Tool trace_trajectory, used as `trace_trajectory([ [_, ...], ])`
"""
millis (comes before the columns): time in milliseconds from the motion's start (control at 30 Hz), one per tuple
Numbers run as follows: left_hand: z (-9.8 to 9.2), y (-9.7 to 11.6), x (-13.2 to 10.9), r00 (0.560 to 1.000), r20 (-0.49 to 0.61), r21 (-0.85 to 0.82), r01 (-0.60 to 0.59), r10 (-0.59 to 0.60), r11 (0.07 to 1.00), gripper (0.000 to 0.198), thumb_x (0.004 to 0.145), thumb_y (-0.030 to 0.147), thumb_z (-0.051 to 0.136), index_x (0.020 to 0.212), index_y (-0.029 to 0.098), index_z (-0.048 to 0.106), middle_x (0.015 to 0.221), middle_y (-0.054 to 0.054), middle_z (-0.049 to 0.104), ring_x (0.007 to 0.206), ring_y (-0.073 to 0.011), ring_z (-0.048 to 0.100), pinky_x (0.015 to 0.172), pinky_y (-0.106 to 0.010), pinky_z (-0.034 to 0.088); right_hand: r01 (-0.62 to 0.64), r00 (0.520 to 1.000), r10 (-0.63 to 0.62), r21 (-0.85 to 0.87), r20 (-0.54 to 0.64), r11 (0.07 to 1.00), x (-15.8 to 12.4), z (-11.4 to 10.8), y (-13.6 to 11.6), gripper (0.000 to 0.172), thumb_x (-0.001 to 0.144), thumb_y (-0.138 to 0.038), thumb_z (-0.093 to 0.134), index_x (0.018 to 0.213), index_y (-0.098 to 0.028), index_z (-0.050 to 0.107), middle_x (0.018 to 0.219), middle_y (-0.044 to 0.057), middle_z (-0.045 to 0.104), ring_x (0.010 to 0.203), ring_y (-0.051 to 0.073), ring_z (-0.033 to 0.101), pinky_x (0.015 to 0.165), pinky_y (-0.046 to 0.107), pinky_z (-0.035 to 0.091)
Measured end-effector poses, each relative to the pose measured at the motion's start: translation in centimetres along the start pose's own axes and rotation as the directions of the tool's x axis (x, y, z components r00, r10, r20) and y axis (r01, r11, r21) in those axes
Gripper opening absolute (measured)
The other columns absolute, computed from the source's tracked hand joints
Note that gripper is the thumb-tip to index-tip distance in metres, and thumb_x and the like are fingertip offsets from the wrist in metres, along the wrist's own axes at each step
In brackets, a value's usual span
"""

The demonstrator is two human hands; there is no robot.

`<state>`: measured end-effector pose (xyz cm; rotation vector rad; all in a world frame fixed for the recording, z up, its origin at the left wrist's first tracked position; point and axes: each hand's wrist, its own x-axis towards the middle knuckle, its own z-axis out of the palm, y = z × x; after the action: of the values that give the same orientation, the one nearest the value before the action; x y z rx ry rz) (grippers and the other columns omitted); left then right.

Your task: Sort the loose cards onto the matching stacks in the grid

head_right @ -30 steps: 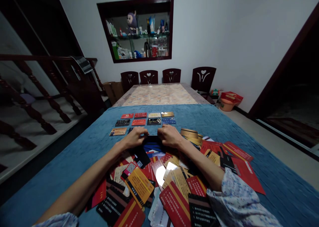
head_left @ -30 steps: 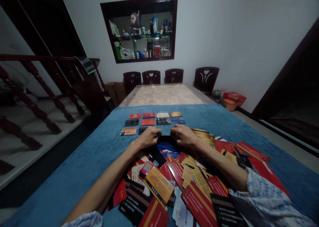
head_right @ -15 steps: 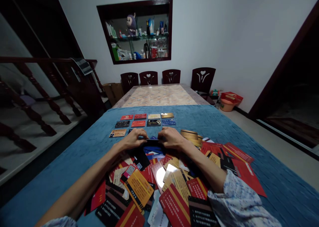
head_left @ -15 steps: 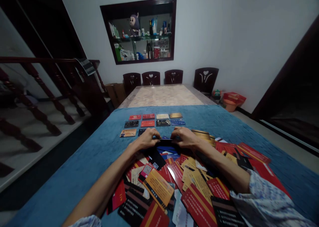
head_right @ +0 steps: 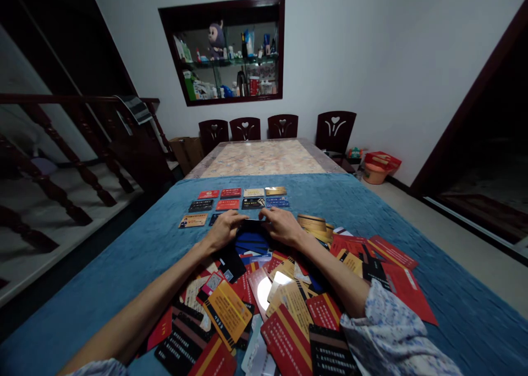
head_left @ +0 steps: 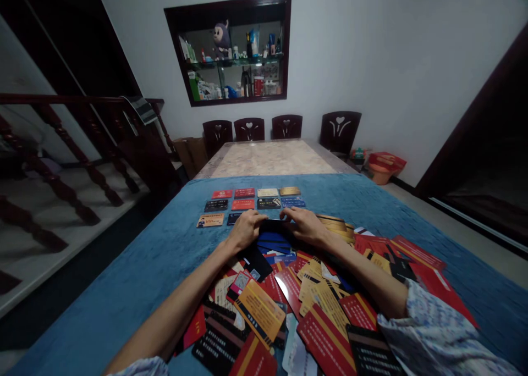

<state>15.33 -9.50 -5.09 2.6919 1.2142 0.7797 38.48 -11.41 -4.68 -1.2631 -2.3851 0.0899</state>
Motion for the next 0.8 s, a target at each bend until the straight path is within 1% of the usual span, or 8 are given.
trace_trajectory([
  [133, 0.0, -0.1, -0.1, 1.000, -0.025, 0.018, -0.004, 0.004, 1.000, 0.047, 0.080, -0.001, 0.051, 0.119, 0.019, 0.069, 0.095, -0.008, 0.072, 0.086, -0.0189, 0.063, 0.083, -0.032, 0.053, -0.004, 0.999, -0.001, -0.108, -0.047, 0.994, 0.1, 0.5, 0.0, 0.027, 0.093, -0.017, 0.052, 0.118, -0.020, 0.060, 0.100, 0.008, 0.066, 0.088, 0.018, 0.060, 0.077, 0.027, 0.043],
  [333, -0.6, 0.2, 0.4, 0.996, -0.084, -0.049, 0.029, -0.033, 0.998, 0.048, 0.078, -0.002, 0.051, 0.117, 0.020, 0.069, 0.107, -0.007, 0.073, 0.096, -0.0200, 0.066, 0.091, -0.036, 0.054, 0.050, 0.990, -0.070, -0.165, -0.121, 0.985, 0.5, 0.8, 0.0, 0.036, 0.090, -0.009, 0.050, 0.123, -0.021, 0.058, 0.104, 0.009, 0.068, 0.097, 0.022, 0.056, 0.084, 0.033, 0.044],
  [400, -0.9, 0.3, 0.7, 0.996, -0.080, -0.066, 0.036, -0.041, 0.997, 0.047, 0.078, -0.001, 0.051, 0.117, 0.021, 0.069, 0.109, -0.006, 0.074, 0.099, -0.0199, 0.067, 0.093, -0.035, 0.054, 0.050, 0.991, -0.070, -0.164, -0.118, 0.985, 0.6, 0.7, 0.0, 0.038, 0.089, -0.010, 0.053, 0.125, -0.020, 0.056, 0.109, 0.010, 0.067, 0.100, 0.024, 0.055, 0.084, 0.035, 0.044],
  [500, -1.1, 0.6, 1.2, 0.996, -0.073, -0.084, 0.051, -0.057, 0.995, 0.048, 0.079, -0.001, 0.050, 0.117, 0.020, 0.067, 0.110, -0.005, 0.074, 0.100, -0.0194, 0.068, 0.094, -0.033, 0.053, 0.052, 0.991, -0.070, -0.156, -0.110, 0.986, 0.5, 0.4, 0.0, 0.048, 0.085, -0.014, 0.061, 0.132, -0.019, 0.051, 0.115, 0.012, 0.064, 0.105, 0.026, 0.053, 0.087, 0.037, 0.043],
  [600, -1.1, 1.0, 1.5, 0.994, -0.064, -0.092, 0.087, -0.093, 0.992, 0.048, 0.079, 0.001, 0.050, 0.120, 0.020, 0.064, 0.105, -0.005, 0.074, 0.095, -0.0186, 0.069, 0.089, -0.031, 0.053, 0.048, 0.992, -0.067, -0.165, -0.111, 0.985, 0.5, 0.2, 0.0, 0.056, 0.083, -0.018, 0.065, 0.136, -0.020, 0.047, 0.117, 0.013, 0.062, 0.108, 0.027, 0.052, 0.091, 0.040, 0.041],
  [700, -0.9, 1.1, 1.7, 0.991, -0.049, -0.085, 0.118, -0.123, 0.989, 0.043, 0.081, 0.004, 0.052, 0.120, 0.018, 0.061, 0.098, -0.005, 0.073, 0.088, -0.0190, 0.068, 0.086, -0.031, 0.053, 0.015, 0.994, -0.036, -0.187, -0.108, 0.982, 0.5, 0.1, 0.0, 0.056, 0.082, -0.016, 0.065, 0.135, -0.018, 0.048, 0.117, 0.014, 0.061, 0.109, 0.028, 0.052, 0.092, 0.041, 0.041],
  [800, -0.6, 1.1, 1.6, 0.992, -0.027, -0.082, 0.120, -0.123, 0.989, 0.039, 0.081, 0.008, 0.056, 0.118, 0.016, 0.058, 0.099, -0.007, 0.070, 0.090, -0.0207, 0.066, 0.088, -0.035, 0.052, -0.011, 0.997, -0.003, -0.201, -0.072, 0.980, 0.5, 0.0, -0.1, 0.056, 0.082, -0.017, 0.064, 0.136, -0.013, 0.047, 0.117, 0.016, 0.060, 0.110, 0.030, 0.052, 0.090, 0.041, 0.042],
])
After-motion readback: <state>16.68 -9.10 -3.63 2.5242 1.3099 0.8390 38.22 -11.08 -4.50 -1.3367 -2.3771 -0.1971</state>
